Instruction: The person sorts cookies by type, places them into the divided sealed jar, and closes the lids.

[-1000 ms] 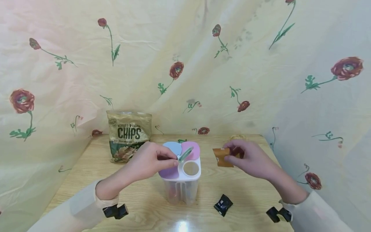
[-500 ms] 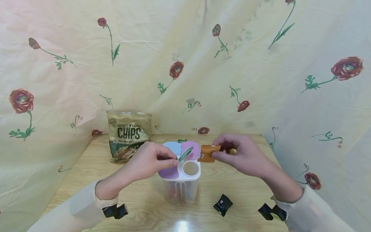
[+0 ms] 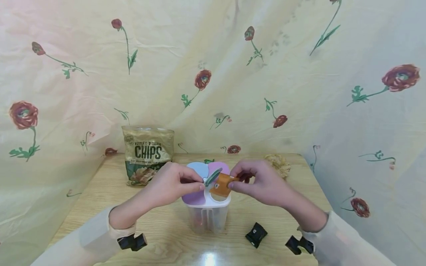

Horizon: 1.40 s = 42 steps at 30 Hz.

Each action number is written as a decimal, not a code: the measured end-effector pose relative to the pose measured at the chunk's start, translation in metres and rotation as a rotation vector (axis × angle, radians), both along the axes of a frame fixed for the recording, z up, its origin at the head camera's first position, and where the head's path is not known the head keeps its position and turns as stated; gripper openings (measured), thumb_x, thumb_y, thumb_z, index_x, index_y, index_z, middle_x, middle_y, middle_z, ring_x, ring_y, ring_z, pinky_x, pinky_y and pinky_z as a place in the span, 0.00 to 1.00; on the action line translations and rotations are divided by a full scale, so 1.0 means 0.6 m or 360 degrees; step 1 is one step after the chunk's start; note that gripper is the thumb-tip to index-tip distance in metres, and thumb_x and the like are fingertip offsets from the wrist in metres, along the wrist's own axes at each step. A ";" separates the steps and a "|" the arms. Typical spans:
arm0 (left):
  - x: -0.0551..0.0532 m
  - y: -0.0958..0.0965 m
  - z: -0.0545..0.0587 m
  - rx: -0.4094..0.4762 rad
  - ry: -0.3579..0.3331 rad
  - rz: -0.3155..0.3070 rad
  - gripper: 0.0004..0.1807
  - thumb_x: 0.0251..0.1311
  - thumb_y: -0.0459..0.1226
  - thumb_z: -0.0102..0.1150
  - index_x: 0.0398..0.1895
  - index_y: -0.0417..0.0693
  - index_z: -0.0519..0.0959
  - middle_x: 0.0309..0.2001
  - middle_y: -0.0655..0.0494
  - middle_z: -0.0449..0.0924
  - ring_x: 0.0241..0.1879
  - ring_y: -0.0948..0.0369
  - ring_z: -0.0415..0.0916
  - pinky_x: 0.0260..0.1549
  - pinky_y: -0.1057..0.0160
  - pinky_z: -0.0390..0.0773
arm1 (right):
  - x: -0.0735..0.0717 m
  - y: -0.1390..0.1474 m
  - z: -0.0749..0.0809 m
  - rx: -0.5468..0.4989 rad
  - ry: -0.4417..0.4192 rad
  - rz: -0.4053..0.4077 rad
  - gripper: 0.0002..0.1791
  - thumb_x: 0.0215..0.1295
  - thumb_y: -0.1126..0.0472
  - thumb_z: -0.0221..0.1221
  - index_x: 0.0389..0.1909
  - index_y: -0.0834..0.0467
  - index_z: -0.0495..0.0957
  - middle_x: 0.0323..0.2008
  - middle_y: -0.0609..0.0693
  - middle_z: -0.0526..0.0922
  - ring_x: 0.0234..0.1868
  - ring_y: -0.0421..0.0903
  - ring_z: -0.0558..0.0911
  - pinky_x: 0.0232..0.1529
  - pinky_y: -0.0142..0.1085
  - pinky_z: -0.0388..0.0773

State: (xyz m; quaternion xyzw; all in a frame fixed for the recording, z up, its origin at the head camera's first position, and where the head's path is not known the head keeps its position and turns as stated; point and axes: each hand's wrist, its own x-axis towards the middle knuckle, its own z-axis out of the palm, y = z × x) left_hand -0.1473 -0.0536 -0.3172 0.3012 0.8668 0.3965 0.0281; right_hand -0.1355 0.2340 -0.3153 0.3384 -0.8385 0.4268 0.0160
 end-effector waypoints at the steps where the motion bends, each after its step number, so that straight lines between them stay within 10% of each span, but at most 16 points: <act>1: 0.000 0.000 0.000 0.0001 0.0000 0.0000 0.05 0.62 0.45 0.72 0.35 0.56 0.91 0.32 0.72 0.88 0.34 0.75 0.82 0.36 0.69 0.82 | -0.001 -0.001 -0.003 0.0014 0.0008 -0.0010 0.06 0.64 0.66 0.69 0.35 0.51 0.85 0.32 0.41 0.86 0.30 0.41 0.82 0.31 0.34 0.81; 42: 0.002 0.001 0.003 -0.0028 0.0011 0.0001 0.03 0.62 0.44 0.71 0.35 0.59 0.91 0.33 0.72 0.88 0.36 0.74 0.83 0.38 0.68 0.82 | -0.022 -0.047 -0.034 0.0262 0.0174 0.0152 0.09 0.63 0.65 0.70 0.34 0.44 0.89 0.35 0.36 0.87 0.30 0.33 0.79 0.30 0.32 0.79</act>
